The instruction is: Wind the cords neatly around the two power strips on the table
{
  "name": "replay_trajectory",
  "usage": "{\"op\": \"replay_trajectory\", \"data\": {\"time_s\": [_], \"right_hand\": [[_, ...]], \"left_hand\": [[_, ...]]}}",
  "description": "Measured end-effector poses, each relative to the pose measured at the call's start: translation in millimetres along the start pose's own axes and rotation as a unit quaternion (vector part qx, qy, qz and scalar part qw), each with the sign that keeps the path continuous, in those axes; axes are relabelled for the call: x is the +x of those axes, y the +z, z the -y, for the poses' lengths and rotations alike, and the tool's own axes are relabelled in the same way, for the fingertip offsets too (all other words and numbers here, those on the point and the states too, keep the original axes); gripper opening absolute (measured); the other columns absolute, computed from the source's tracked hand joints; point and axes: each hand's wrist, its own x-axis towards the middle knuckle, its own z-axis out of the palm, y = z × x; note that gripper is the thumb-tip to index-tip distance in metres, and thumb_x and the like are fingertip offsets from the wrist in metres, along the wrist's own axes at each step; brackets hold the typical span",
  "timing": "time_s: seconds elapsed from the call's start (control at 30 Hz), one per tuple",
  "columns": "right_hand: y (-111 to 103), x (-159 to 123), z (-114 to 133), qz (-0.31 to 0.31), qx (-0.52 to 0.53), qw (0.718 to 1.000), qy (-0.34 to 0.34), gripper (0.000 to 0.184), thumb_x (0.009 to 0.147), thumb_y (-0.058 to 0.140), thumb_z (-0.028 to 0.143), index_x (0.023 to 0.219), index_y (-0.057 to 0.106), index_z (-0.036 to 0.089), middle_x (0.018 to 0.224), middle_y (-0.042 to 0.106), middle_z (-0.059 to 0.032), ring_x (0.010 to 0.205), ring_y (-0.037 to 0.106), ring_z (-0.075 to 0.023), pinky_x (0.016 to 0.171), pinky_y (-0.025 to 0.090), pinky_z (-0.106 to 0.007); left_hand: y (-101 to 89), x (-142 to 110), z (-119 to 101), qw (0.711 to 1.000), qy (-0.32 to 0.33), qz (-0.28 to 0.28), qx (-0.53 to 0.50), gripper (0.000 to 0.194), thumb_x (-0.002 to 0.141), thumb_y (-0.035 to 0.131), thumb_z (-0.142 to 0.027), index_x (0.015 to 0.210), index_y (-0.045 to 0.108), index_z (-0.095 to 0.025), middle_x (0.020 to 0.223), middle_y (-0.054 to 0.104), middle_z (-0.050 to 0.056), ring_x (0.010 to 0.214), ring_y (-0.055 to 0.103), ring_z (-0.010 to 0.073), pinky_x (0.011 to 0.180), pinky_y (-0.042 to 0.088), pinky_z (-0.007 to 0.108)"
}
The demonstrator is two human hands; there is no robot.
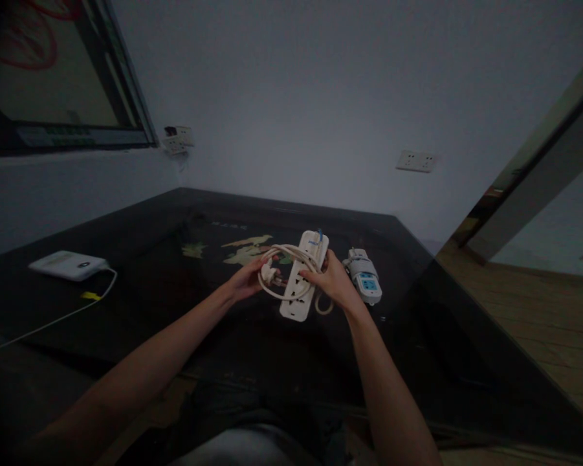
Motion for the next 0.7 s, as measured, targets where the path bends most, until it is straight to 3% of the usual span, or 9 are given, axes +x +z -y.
{"op": "replay_trajectory", "data": {"time_s": [0.17,0.33,0.53,0.7], "right_hand": [[1.9,1.5,-7.4,0.001,0.026,1.000,0.004,0.047,0.059,0.078,0.025,0.099,0.053,0.019,0.100,0.068,-0.0088,0.090,0.066,-0.0255,0.080,0.055,-0.044],[2.0,2.9,-16.0,-0.030,0.050,0.998,0.017,0.046,0.061,0.078,0.028,0.100,0.055,0.019,0.099,0.069,-0.0086,0.084,0.067,-0.0241,0.077,0.055,-0.041],[1.5,4.1,-22.9,-0.060,0.078,0.994,0.045,0.051,0.059,0.078,0.030,0.103,0.054,0.018,0.096,0.070,-0.0077,0.082,0.068,-0.0228,0.073,0.056,-0.036],[7.1,1.3,-20.5,-0.061,0.138,0.985,0.084,0.052,0.061,0.077,0.027,0.106,0.052,0.020,0.092,0.071,-0.0058,0.077,0.069,-0.0218,0.069,0.057,-0.034]], "left_hand": [[1.5,-3.3,-6.1,0.998,-0.011,0.038,0.055,0.039,0.061,0.082,-0.033,0.092,0.065,-0.019,0.083,0.070,0.006,0.073,0.067,0.0187,0.067,0.052,0.028],[3.9,-5.6,-6.7,0.990,-0.011,0.055,0.131,0.034,0.067,0.075,-0.043,0.081,0.064,-0.014,0.084,0.070,0.010,0.076,0.066,0.0207,0.069,0.049,0.031],[11.1,-5.3,4.7,0.983,-0.015,0.013,0.182,0.035,0.071,0.071,-0.045,0.078,0.067,-0.010,0.078,0.068,0.007,0.069,0.062,0.0155,0.070,0.048,0.028],[15.0,-6.0,7.6,0.986,0.007,-0.011,0.165,0.035,0.075,0.068,-0.046,0.079,0.068,-0.011,0.097,0.068,0.010,0.073,0.063,0.0140,0.067,0.048,0.023]]}}
